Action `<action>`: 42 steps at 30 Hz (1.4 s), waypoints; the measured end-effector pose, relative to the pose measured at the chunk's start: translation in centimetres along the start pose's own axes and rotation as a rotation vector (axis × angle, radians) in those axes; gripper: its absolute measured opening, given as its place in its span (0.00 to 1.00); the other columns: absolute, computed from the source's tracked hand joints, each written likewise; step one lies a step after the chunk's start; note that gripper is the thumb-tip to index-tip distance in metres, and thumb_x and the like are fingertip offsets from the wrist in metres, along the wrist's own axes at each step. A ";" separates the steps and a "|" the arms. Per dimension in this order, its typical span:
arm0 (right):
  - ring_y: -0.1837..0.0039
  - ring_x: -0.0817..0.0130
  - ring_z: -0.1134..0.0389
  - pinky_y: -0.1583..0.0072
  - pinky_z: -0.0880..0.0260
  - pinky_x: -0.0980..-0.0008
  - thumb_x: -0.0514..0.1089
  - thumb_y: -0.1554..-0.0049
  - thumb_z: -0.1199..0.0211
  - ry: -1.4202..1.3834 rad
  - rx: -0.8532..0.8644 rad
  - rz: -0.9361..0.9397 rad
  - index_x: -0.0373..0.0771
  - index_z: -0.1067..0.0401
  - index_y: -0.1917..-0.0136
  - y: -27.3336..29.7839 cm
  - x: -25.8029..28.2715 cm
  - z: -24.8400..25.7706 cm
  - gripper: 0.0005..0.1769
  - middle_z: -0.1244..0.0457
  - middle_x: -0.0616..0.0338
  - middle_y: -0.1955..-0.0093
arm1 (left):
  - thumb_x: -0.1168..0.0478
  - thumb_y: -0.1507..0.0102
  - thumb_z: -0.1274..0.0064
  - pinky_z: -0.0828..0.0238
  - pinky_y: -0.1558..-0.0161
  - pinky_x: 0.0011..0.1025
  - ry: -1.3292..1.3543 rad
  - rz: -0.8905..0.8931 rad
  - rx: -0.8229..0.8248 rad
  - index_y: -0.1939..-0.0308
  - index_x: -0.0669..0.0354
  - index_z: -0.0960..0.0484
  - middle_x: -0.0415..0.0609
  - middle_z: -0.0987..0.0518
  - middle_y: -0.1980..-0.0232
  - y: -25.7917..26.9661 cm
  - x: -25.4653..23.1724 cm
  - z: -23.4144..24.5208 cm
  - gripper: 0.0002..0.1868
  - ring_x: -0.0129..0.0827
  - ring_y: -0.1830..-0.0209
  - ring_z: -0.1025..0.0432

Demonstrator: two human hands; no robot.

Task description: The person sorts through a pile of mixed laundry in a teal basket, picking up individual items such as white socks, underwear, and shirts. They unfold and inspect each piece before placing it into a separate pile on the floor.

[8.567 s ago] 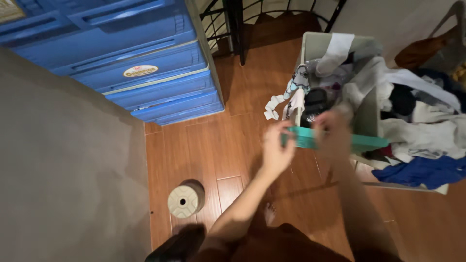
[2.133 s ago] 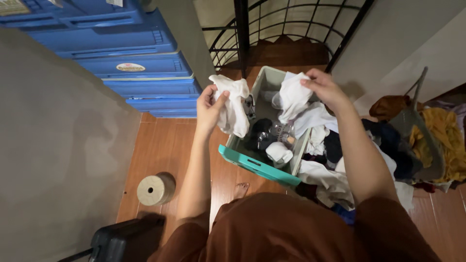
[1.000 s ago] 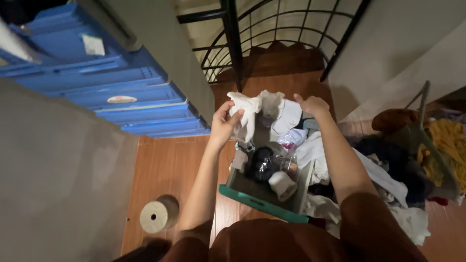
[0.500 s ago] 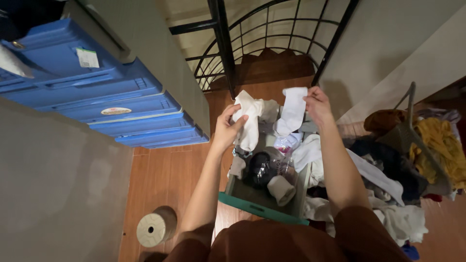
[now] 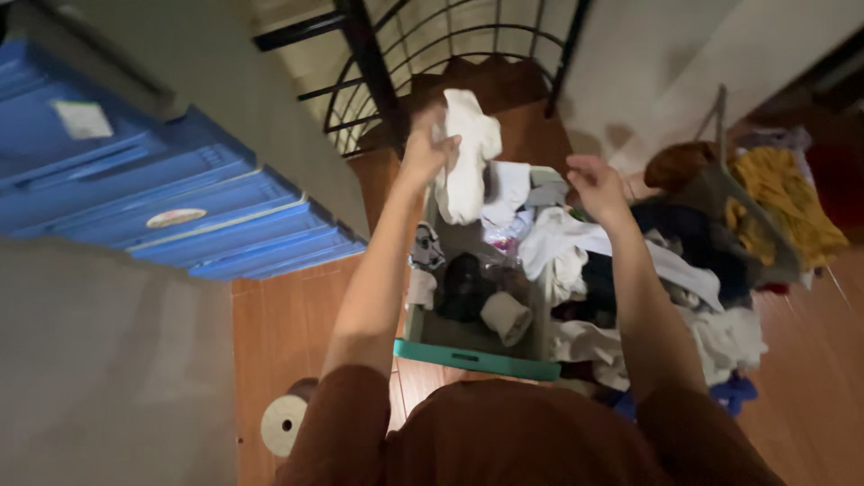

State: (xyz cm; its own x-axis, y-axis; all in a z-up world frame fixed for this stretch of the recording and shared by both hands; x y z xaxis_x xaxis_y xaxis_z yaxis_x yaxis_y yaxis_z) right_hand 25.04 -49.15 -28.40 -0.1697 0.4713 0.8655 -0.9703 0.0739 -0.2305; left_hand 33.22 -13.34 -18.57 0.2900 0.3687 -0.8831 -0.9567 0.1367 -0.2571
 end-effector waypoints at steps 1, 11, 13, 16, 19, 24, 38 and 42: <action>0.38 0.54 0.29 0.38 0.30 0.61 0.34 0.40 0.36 0.065 0.026 0.062 0.38 0.26 0.38 1.8 0.4 0.9 0.16 0.31 0.49 0.39 | 0.58 0.43 0.34 0.38 0.37 0.51 -0.270 -0.001 -0.082 0.30 0.67 0.36 0.66 0.35 0.28 -0.5 0.5 -0.8 0.41 0.57 0.32 0.39; 0.53 0.50 0.28 0.47 0.29 0.57 0.47 0.44 0.32 0.426 0.185 -0.115 0.39 0.22 0.45 9.7 -3.4 4.3 0.15 0.30 0.43 0.52 | 0.60 0.41 0.40 0.77 0.25 0.59 -0.922 -0.029 0.340 0.19 0.46 0.56 0.59 0.64 0.16 3.9 7.8 -8.9 0.52 0.60 0.17 0.70; 0.55 0.55 0.29 0.50 0.29 0.59 0.46 0.43 0.34 0.302 0.151 -0.177 0.38 0.24 0.45 9.9 -1.8 6.2 0.14 0.30 0.45 0.55 | 0.58 0.41 0.38 0.76 0.23 0.59 -0.911 -0.016 0.348 0.19 0.47 0.56 0.59 0.66 0.16 4.5 6.2 -8.3 0.53 0.59 0.17 0.73; 0.55 0.64 0.32 0.51 0.30 0.63 0.44 0.40 0.37 0.142 0.036 -0.186 0.36 0.26 0.46 10.0 1.5 9.7 0.12 0.31 0.51 0.57 | 0.58 0.42 0.37 0.68 0.23 0.56 -0.825 -0.025 0.296 0.20 0.51 0.55 0.62 0.62 0.17 6.2 2.9 -7.5 0.53 0.59 0.17 0.69; 0.58 0.71 0.35 0.57 0.35 0.67 0.44 0.37 0.39 0.043 -0.131 -0.279 0.40 0.27 0.47 10.7 3.8 14.1 0.08 0.34 0.58 0.59 | 0.62 0.41 0.39 0.51 0.24 0.47 -0.603 -0.107 0.233 0.22 0.57 0.44 0.64 0.49 0.20 9.2 -0.6 -7.5 0.45 0.58 0.20 0.52; 0.54 0.79 0.39 0.52 0.40 0.76 0.34 0.31 0.38 -0.294 -0.367 0.139 0.33 0.30 0.49 13.2 7.8 22.2 0.03 0.38 0.65 0.55 | 0.60 0.36 0.47 0.30 0.33 0.38 -0.321 0.111 0.387 0.34 0.54 0.22 0.53 0.23 0.34 15.3 -5.4 -11.0 0.25 0.49 0.35 0.26; 0.41 0.61 0.27 0.36 0.30 0.63 0.49 0.45 0.26 0.229 0.742 -0.193 0.39 0.31 0.36 23.0 3.4 14.1 0.28 0.34 0.52 0.38 | 0.61 0.46 0.35 0.57 0.24 0.59 -0.881 -0.189 0.567 0.51 0.54 0.18 0.50 0.20 0.49 17.5 -9.9 -20.5 0.19 0.43 0.39 0.29; 0.41 0.64 0.29 0.41 0.28 0.65 0.47 0.41 0.32 -0.020 0.385 -0.068 0.36 0.31 0.36 21.1 6.5 14.0 0.23 0.32 0.53 0.40 | 0.63 0.44 0.33 0.28 0.52 0.37 -0.084 -0.040 0.413 0.51 0.60 0.25 0.47 0.23 0.55 17.8 -13.3 -16.5 0.21 0.35 0.57 0.27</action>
State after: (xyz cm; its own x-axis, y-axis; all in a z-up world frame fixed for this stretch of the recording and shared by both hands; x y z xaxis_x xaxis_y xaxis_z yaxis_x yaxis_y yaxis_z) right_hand 1.06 -56.86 -21.44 -0.1028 0.4595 0.8822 -0.9725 -0.2328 0.0080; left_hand 11.92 -31.03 -17.88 0.3444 0.4268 -0.8362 -0.8588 0.5031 -0.0969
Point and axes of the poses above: each hand's wrist, its own y-axis away from the middle knuckle, its own z-axis out of the back of the hand, x = y × z, the point moved 3 cm from there along -y, towards the middle knuckle
